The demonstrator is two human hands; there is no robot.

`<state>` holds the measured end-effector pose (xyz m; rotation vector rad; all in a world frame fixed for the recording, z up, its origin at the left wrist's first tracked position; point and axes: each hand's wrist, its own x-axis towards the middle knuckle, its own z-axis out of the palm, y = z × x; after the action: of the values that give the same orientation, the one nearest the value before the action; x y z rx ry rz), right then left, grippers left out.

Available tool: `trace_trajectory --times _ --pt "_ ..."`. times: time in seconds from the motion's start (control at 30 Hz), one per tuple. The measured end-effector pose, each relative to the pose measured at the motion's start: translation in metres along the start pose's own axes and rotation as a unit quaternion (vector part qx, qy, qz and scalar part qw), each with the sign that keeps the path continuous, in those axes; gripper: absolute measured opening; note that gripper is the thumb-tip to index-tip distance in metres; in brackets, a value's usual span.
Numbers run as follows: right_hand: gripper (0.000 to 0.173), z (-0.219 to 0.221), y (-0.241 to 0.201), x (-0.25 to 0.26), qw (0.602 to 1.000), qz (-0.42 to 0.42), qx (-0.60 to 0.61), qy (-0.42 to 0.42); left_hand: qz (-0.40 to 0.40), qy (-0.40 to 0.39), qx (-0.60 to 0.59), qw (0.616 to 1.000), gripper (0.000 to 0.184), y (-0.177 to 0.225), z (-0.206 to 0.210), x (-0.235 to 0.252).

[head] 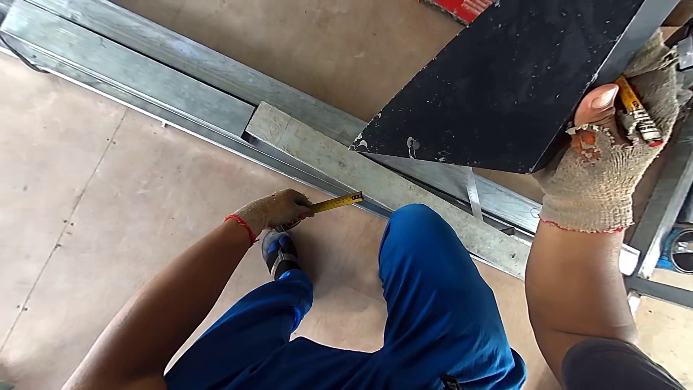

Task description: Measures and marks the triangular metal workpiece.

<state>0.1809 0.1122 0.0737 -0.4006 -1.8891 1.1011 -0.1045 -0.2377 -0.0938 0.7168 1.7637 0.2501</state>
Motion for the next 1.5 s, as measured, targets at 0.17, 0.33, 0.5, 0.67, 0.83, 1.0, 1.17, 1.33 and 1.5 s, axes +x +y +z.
trace_trajectory --times 0.17,0.33,0.5,0.67,0.83,1.0,1.17,1.33,1.5 --pt "0.048 0.000 0.009 0.001 1.000 -0.012 0.001 -0.004 -0.004 0.006 -0.023 1.000 0.018 -0.001 -0.003 0.001" --pt "0.045 0.003 0.016 -0.003 1.000 -0.001 0.001 -0.001 -0.023 0.005 -0.039 0.999 0.020 0.004 -0.005 -0.005" --pt "0.046 0.007 0.018 -0.008 0.999 0.023 -0.013 0.019 -0.033 0.010 -0.047 0.998 0.019 0.005 -0.006 -0.006" --pt "0.044 0.005 0.022 -0.011 1.000 0.005 -0.015 0.018 -0.019 0.004 -0.059 0.998 0.020 0.004 -0.007 -0.004" --pt "0.043 0.003 0.020 -0.013 0.999 0.030 -0.011 0.033 -0.023 0.000 -0.088 0.996 0.018 0.009 -0.004 -0.005" --pt "0.043 0.000 0.020 -0.015 0.998 0.035 -0.022 0.040 -0.012 -0.005 -0.083 0.996 0.018 0.008 -0.002 -0.004" --pt "0.042 0.000 0.027 -0.017 0.999 0.030 -0.023 0.022 -0.021 -0.006 -0.079 0.997 0.018 0.006 -0.004 -0.004" --pt "0.036 0.014 0.049 -0.017 0.992 0.115 0.042 -0.016 -0.030 0.004 -0.127 0.991 0.017 0.000 -0.009 -0.008" --pt "0.036 0.038 0.114 -0.011 0.957 0.254 0.060 -0.130 -0.019 0.016 -0.203 0.979 0.018 -0.006 -0.013 -0.009"
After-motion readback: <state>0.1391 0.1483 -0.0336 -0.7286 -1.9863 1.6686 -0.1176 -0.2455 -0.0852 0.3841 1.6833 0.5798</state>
